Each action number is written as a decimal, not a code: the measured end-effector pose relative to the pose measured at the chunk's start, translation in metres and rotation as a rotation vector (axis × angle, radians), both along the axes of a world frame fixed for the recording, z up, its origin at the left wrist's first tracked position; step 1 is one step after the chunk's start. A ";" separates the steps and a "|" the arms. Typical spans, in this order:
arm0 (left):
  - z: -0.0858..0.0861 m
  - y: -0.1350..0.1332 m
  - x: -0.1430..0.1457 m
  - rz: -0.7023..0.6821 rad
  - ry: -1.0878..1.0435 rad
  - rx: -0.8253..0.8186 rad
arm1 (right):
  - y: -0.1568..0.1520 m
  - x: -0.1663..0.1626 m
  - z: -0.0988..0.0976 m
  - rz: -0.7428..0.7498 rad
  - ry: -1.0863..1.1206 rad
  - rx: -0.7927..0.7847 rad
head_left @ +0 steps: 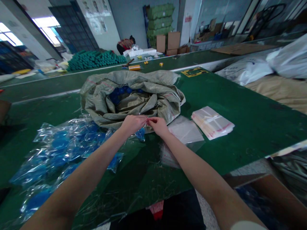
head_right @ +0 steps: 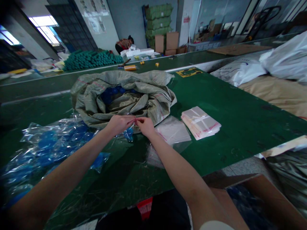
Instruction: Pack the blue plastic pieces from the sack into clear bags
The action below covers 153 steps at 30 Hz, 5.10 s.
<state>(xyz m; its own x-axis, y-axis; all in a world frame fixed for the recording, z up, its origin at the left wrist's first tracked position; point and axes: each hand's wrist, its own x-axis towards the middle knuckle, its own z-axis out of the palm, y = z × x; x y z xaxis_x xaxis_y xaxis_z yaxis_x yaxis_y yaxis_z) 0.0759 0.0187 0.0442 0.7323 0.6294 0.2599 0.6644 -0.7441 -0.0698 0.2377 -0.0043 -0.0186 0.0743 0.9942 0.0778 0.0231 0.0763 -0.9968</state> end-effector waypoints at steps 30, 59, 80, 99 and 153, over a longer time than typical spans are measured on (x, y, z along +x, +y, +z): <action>0.005 -0.005 0.007 0.108 -0.073 -0.020 | 0.003 0.002 -0.007 -0.084 -0.224 0.030; -0.003 -0.001 -0.055 0.413 -0.619 -0.670 | 0.000 -0.008 0.008 -0.009 0.383 -0.201; -0.025 -0.001 -0.061 0.495 -0.754 -0.707 | 0.000 -0.003 -0.006 0.114 0.188 -0.146; -0.030 -0.002 -0.066 0.514 -0.846 -0.855 | 0.002 -0.005 -0.008 0.119 0.170 -0.092; -0.036 -0.011 -0.088 0.195 -0.714 -0.652 | -0.004 0.014 0.003 0.263 -0.028 0.081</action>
<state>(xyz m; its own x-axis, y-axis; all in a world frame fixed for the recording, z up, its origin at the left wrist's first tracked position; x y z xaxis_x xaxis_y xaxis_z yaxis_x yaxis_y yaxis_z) -0.0120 0.0077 0.0085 0.4067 0.8994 0.1600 0.5060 -0.3676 0.7803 0.2520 -0.0079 -0.0161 -0.1891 0.9694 0.1564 0.0189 0.1628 -0.9865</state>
